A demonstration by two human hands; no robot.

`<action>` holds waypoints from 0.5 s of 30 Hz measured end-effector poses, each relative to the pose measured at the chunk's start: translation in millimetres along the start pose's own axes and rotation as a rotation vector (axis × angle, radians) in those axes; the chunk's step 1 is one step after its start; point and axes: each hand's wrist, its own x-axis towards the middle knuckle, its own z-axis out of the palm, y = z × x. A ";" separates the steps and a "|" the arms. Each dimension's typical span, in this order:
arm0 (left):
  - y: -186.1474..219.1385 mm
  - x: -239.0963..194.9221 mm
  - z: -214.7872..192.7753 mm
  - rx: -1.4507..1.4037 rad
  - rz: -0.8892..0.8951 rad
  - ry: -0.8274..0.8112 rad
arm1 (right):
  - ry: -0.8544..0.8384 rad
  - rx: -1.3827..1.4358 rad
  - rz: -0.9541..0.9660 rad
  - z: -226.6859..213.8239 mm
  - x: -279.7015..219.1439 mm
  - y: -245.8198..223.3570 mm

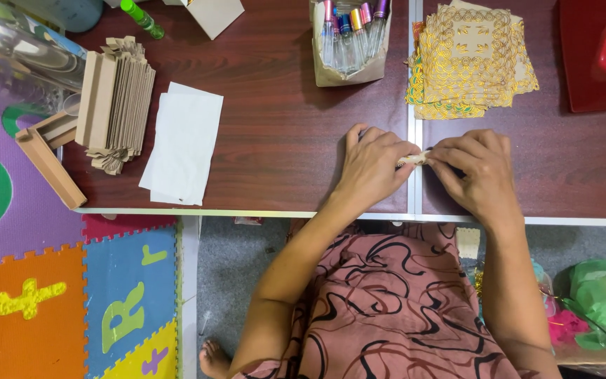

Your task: The person wraps small cylindrical objects with patterned paper, securing the edges with tape. They handle the cylinders and paper by hand, repeating the wrapping process for multiple items and placing the finished rolls on the table.

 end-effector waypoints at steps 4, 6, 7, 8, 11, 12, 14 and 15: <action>2.6 -0.8 -2.7 0.008 0.005 -0.007 | -0.001 0.023 0.021 2.2 0.2 -0.3; 2.2 -1.5 -1.7 0.001 0.019 0.011 | -0.016 0.018 0.064 1.7 0.5 -2.0; 1.9 -1.9 -0.9 0.001 0.019 0.011 | -0.016 0.018 0.065 2.6 -0.2 -1.1; 1.8 -2.2 -0.1 0.011 0.023 0.015 | -0.010 0.038 0.088 3.4 -0.9 -0.2; 1.4 -2.5 -0.8 0.013 0.029 0.013 | 0.012 0.098 0.133 2.9 -1.6 0.9; 1.4 -2.6 -1.4 0.004 0.031 0.007 | 0.027 0.138 0.155 2.2 -1.9 0.9; 0.6 -3.1 0.3 -0.004 0.030 0.016 | 0.044 0.149 0.165 -3.8 -3.3 1.7; 0.4 -4.1 1.2 -0.012 0.030 0.024 | 0.060 0.160 0.177 -6.8 -4.6 1.5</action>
